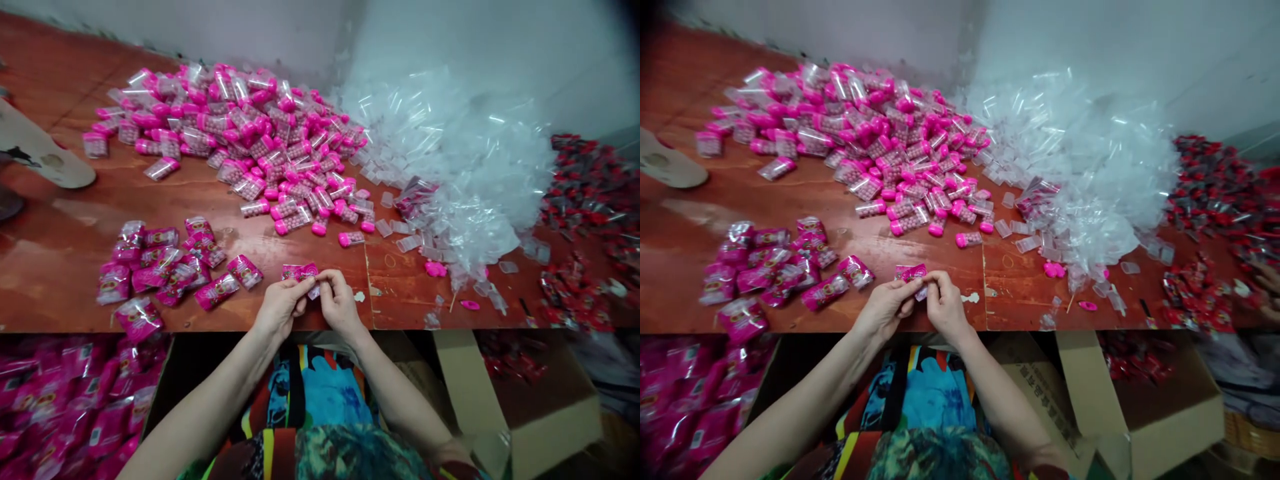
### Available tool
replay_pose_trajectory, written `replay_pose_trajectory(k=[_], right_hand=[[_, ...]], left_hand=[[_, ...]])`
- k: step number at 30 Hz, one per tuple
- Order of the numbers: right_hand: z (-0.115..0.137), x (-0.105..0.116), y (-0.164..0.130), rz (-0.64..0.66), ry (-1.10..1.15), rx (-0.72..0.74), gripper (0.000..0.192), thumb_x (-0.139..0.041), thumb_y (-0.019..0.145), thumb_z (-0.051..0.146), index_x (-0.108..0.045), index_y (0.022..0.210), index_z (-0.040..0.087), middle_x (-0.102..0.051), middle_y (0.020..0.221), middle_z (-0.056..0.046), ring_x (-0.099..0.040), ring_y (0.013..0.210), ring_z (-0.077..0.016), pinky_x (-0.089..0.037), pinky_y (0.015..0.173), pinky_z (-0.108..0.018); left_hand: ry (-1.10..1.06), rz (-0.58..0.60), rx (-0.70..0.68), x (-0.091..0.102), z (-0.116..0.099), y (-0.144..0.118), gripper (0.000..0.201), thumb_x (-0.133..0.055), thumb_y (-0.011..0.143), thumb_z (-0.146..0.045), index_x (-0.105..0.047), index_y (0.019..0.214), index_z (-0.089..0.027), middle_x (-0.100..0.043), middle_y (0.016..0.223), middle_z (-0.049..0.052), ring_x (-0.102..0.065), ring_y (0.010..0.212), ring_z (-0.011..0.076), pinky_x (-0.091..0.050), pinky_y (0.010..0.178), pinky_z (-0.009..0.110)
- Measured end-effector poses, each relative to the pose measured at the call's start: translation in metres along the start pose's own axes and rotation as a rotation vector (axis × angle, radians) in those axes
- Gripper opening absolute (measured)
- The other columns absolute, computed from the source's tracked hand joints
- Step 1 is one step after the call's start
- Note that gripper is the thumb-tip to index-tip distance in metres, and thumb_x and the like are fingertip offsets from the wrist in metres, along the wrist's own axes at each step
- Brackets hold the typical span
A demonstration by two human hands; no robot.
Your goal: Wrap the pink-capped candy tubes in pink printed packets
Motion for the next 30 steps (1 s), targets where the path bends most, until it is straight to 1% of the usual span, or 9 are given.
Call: replay_pose_trajectory(k=[5, 9, 11, 13, 17, 22, 24, 27, 30], right_hand=[[0.007, 0.002, -0.007, -0.026, -0.173, 0.156, 0.024, -0.056, 0.112, 0.024, -0.078, 0.121, 0.026, -0.085, 0.112, -0.009, -0.082, 0.103, -0.0268, -0.068, 0.096, -0.041], [0.001, 0.006, 0.016, 0.131, -0.311, 0.24, 0.03, -0.055, 0.116, 0.025, -0.082, 0.128, 0.027, -0.086, 0.119, -0.011, -0.08, 0.109, -0.0295, -0.066, 0.101, -0.045], [-0.007, 0.024, 0.045, 0.137, -0.442, 0.223, 0.032, -0.055, 0.115, 0.022, -0.084, 0.129, 0.025, -0.085, 0.124, -0.014, -0.076, 0.115, -0.0328, -0.063, 0.108, -0.051], [-0.02, 0.053, 0.077, 0.049, -0.603, 0.127, 0.038, -0.054, 0.111, 0.013, -0.083, 0.135, 0.02, -0.082, 0.139, -0.019, -0.069, 0.128, -0.0361, -0.057, 0.118, -0.056], [-0.038, 0.084, 0.111, 0.013, -0.714, -0.033, 0.039, -0.058, 0.109, 0.006, -0.082, 0.139, 0.011, -0.075, 0.148, -0.025, -0.058, 0.138, -0.0371, -0.046, 0.119, -0.056], [-0.047, 0.097, 0.092, -0.025, -0.593, -0.102, 0.017, -0.08, 0.101, 0.023, -0.081, 0.116, 0.015, -0.071, 0.114, -0.015, -0.058, 0.117, -0.032, -0.047, 0.11, -0.053], [-0.047, 0.095, 0.076, -0.021, -0.501, -0.113, 0.017, -0.08, 0.101, 0.031, -0.077, 0.112, 0.018, -0.07, 0.108, -0.011, -0.061, 0.108, -0.0289, -0.05, 0.105, -0.051], [-0.042, 0.079, 0.048, -0.007, -0.343, -0.125, 0.027, -0.07, 0.107, 0.047, -0.07, 0.119, 0.023, -0.075, 0.108, -0.009, -0.069, 0.095, -0.0251, -0.058, 0.092, -0.045], [-0.033, 0.05, 0.016, 0.004, -0.014, -0.176, 0.04, -0.072, 0.106, 0.065, -0.066, 0.121, 0.028, -0.078, 0.102, -0.005, -0.074, 0.086, -0.0234, -0.063, 0.079, -0.04]], left_hand=[[0.003, 0.039, 0.029, -0.006, -0.001, -0.003, 0.053, -0.106, 0.072, -0.055, -0.068, 0.064, -0.019, -0.05, 0.047, -0.003, -0.038, 0.044, 0.0082, -0.022, 0.049, 0.026], [0.02, 0.079, 0.031, 0.001, -0.01, -0.005, 0.048, -0.1, 0.083, -0.053, -0.072, 0.068, -0.018, -0.052, 0.048, -0.001, -0.039, 0.046, 0.0093, -0.024, 0.051, 0.026], [0.013, 0.04, 0.002, 0.009, -0.016, -0.005, 0.048, -0.101, 0.085, -0.05, -0.069, 0.067, -0.018, -0.051, 0.048, -0.002, -0.037, 0.047, 0.0087, -0.023, 0.051, 0.026], [-0.01, 0.004, -0.012, 0.013, -0.02, -0.005, 0.048, -0.101, 0.087, -0.046, -0.067, 0.066, -0.019, -0.051, 0.049, -0.002, -0.036, 0.048, 0.0086, -0.023, 0.051, 0.026], [-0.084, -0.056, 0.011, 0.012, -0.021, -0.007, 0.045, -0.098, 0.094, -0.036, -0.067, 0.067, -0.019, -0.051, 0.051, -0.001, -0.035, 0.05, 0.0092, -0.023, 0.05, 0.027], [-0.237, -0.171, 0.08, 0.01, -0.023, -0.015, 0.043, -0.09, 0.101, -0.02, -0.063, 0.068, -0.02, -0.054, 0.055, -0.001, -0.036, 0.048, 0.0077, -0.025, 0.048, 0.026], [-0.296, -0.226, 0.11, 0.011, -0.024, -0.018, 0.044, -0.084, 0.106, -0.015, -0.062, 0.068, -0.019, -0.053, 0.055, -0.002, -0.038, 0.045, 0.0066, -0.027, 0.045, 0.024], [-0.352, -0.265, 0.135, 0.008, -0.023, -0.021, 0.043, -0.082, 0.107, -0.013, -0.062, 0.07, -0.019, -0.054, 0.056, -0.004, -0.043, 0.043, 0.0062, -0.03, 0.044, 0.02], [-0.363, -0.266, 0.145, 0.005, -0.019, -0.021, 0.039, -0.085, 0.107, -0.016, -0.064, 0.073, -0.019, -0.058, 0.057, -0.003, -0.048, 0.043, 0.0071, -0.034, 0.044, 0.019]])
Point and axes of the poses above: each hand's wrist, its own y-axis towards the middle knuckle, its own x-axis out of the back of the hand, z = x × y, the point moved 10 cm from there along y, towards the middle knuckle
